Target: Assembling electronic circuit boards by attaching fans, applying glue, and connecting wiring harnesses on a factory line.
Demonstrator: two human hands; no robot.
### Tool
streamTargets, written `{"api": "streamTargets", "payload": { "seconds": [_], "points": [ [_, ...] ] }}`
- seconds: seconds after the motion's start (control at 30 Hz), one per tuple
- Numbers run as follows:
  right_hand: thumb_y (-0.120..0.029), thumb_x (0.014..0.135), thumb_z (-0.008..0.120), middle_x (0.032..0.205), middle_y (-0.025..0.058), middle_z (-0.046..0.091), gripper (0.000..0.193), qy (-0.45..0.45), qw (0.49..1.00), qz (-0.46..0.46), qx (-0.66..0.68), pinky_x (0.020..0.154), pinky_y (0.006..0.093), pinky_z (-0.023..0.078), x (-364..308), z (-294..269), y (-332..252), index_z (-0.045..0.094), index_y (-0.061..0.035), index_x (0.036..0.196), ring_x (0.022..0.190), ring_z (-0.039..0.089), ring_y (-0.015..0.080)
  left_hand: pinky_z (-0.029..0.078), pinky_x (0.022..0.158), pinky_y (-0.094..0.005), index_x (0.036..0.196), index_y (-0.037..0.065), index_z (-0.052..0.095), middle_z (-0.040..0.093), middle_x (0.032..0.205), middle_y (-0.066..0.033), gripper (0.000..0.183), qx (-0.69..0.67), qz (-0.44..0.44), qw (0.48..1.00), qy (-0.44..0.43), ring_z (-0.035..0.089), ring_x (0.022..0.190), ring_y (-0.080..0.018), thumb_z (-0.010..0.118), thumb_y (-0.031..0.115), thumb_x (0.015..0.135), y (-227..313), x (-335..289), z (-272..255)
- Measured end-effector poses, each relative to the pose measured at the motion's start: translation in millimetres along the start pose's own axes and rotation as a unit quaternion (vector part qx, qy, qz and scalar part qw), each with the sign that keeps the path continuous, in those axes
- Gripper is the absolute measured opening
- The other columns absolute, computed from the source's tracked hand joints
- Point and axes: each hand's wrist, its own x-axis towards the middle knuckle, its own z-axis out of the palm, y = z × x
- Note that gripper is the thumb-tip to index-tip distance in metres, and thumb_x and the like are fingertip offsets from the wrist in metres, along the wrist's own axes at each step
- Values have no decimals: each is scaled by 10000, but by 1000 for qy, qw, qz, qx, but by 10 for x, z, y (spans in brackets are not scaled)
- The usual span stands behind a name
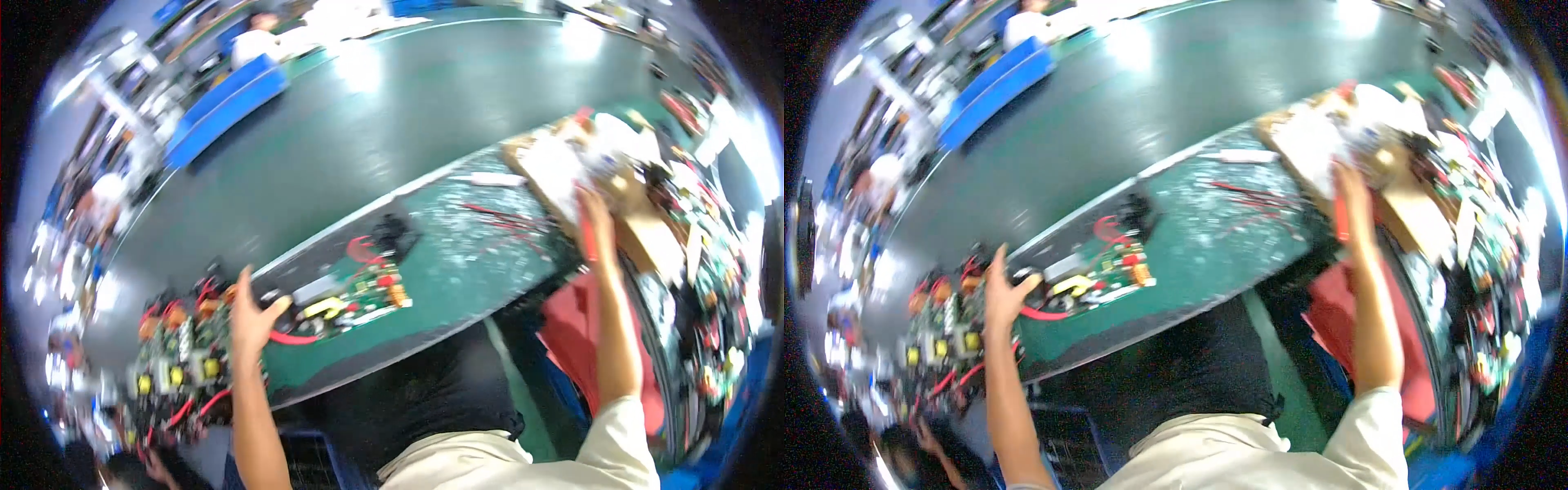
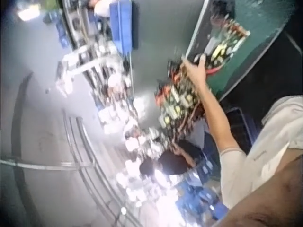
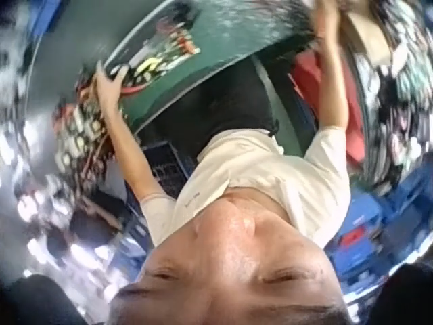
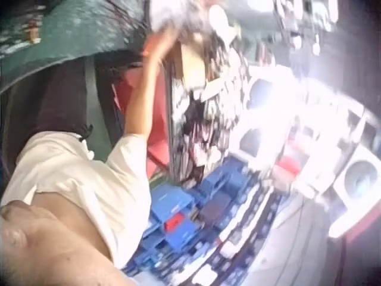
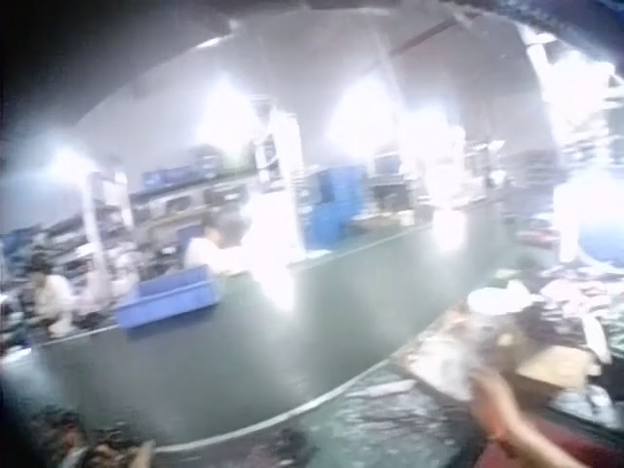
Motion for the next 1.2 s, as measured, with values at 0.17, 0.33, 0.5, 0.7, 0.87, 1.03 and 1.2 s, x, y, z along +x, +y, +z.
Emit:
{"api": "streamTargets", "payload": {
  "seconds": [0.17, 0.33, 0.5, 0.7, 0.87, 1.03, 1.2],
  "points": [
    [-10, 912, 373, 1371, 238, 537, 474, -140, 953, -33, -265, 1116, 406, 348, 91, -259, 165, 531, 11, 1359, 1293, 497, 374, 527, 881, -341, 1484, 35, 393, 647, 1199, -186, 880, -136, -28, 990, 15, 650, 1028, -218, 842, 73, 728, 540, 640, -216],
    [-9, 1008, 451, 1275, 174, 627, 315, -9, 985, -54, -163, 1032, 371, 432, -59, -204, -426, 578, 16, 1296, 1204, 584, 305, 548, 793, -307, 1506, 50, 369, 685, 1103, -168, 896, -188, -31, 980, 65, 673, 922, -182, 837, 50, 742, 642, 1968, -520],
    [43, 1006, 445, 1182, 135, 648, 283, -31, 999, -24, -37, 969, 314, 460, -341, 161, -674, 594, 44, 1246, 1107, 607, 202, 522, 842, -304, 1499, 41, 398, 657, 1158, -136, 939, -106, -48, 981, 156, 651, 954, -168, 875, 134, 696, 150, 2916, -641],
    [30, 984, 506, 1133, 164, 692, 272, -78, 996, -24, -40, 899, 320, 519, -155, 374, -892, 624, 56, 1228, 1020, 667, 249, 447, 1008, -374, 1533, 124, 365, 569, 1354, -203, 1020, -52, -123, 980, 145, 577, 1201, -264, 890, 234, 665, -226, 3382, -560],
    [34, 982, 510, 1127, 172, 691, 268, -101, 994, 34, -27, 897, 317, 520, -106, 447, -939, 618, 70, 1224, 1024, 662, 231, 489, 941, -379, 1558, 111, 290, 667, 1167, -206, 1055, -43, -116, 982, 145, 652, 1038, -239, 881, 153, 685, -475, 3324, -609],
    [3, 985, 544, 1124, 168, 685, 268, -104, 994, 14, 1, 879, 301, 528, -149, 550, -1028, 609, 76, 1235, 1017, 661, 220, 529, 844, -317, 1566, 84, 230, 710, 1013, -168, 1086, -119, -38, 981, 151, 677, 896, -195, 837, 34, 667, -768, 3204, -774],
    [-13, 989, 553, 1126, 162, 684, 269, -117, 992, 35, -20, 883, 294, 521, -274, 571, -981, 607, 77, 1236, 1018, 653, 214, 528, 831, -317, 1561, 94, 243, 718, 988, -156, 1081, -128, 0, 977, 168, 681, 886, -189, 838, 51, 659, -878, 3148, -832]
  ]
}}
